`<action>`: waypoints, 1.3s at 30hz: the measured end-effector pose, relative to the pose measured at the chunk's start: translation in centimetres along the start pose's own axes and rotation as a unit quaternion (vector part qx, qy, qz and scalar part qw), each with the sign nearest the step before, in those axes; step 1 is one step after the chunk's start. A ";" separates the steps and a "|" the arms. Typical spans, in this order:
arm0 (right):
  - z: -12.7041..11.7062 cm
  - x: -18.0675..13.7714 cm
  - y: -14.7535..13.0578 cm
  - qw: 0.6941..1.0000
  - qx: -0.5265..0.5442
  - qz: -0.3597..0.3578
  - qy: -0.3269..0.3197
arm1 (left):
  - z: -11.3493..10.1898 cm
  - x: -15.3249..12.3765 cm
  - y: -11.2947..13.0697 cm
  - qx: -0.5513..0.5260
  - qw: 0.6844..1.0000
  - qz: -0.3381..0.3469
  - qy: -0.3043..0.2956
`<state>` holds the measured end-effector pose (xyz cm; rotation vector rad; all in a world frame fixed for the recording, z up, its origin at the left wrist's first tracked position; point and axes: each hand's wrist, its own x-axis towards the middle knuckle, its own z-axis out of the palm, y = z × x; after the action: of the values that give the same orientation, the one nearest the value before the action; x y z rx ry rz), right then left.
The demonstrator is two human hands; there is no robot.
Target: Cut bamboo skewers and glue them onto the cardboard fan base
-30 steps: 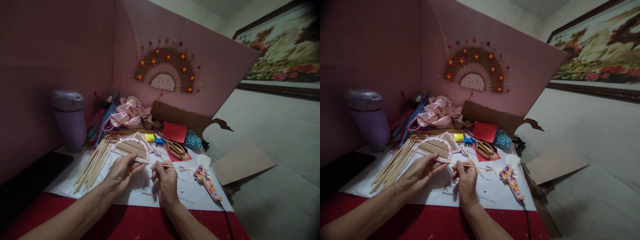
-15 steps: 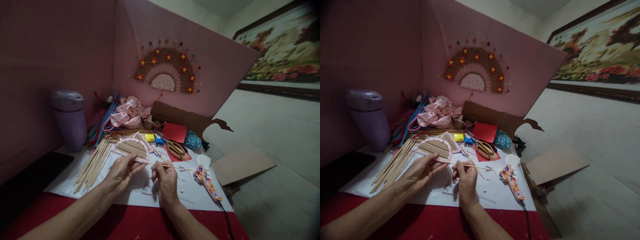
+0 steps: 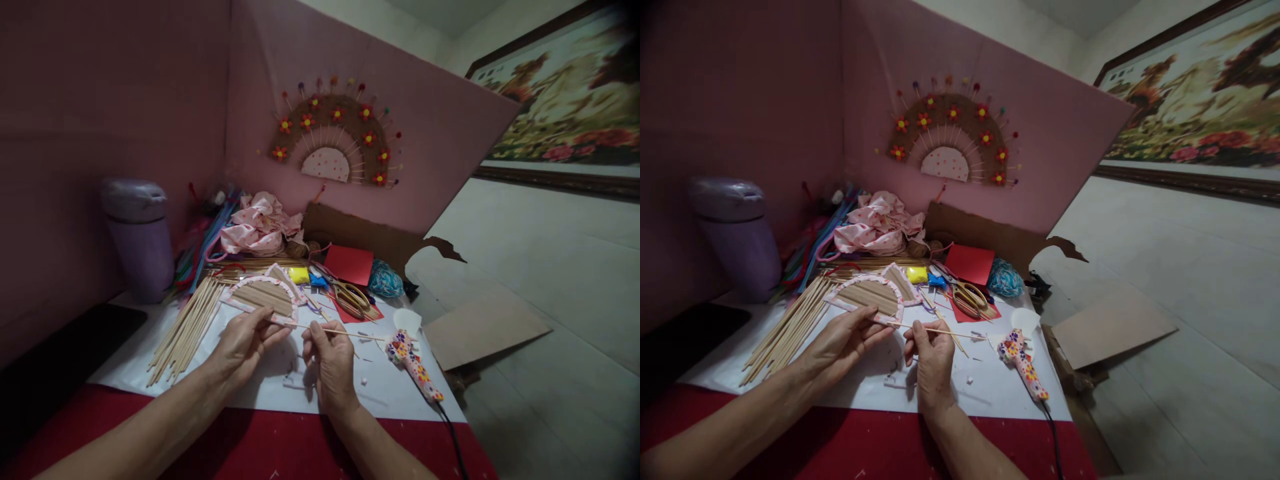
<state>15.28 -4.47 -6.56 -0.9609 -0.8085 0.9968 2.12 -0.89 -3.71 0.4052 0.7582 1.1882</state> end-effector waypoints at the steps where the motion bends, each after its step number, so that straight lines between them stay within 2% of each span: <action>1: 0.0 0.0 0.0 1.000 0.001 0.000 0.002 | 0.0 0.0 0.0 0.000 1.000 -0.001 0.000; 26: 0.0 0.1 -0.1 1.000 0.009 -0.005 -0.001 | -0.3 0.5 -0.3 0.010 1.000 0.001 -0.008; 29: 0.0 0.0 0.1 1.000 0.004 0.014 -0.008 | -0.3 0.5 -0.1 0.007 1.000 0.011 -0.001; 34: 0.1 -0.4 0.3 0.998 -0.026 0.044 -0.028 | -0.1 0.3 0.3 -0.004 1.000 0.023 -0.009; 37: 0.2 -0.5 0.4 0.997 -0.060 0.031 -0.040 | 0.2 0.1 0.7 -0.017 1.000 0.023 -0.002; 39: 0.0 -0.3 0.4 0.997 -0.076 0.014 -0.023 | 0.4 0.0 1.0 -0.030 0.999 0.020 0.003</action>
<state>15.07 -4.61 -6.98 -1.0850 -0.9212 0.9939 1.73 -0.50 -2.75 0.3682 0.7201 1.2469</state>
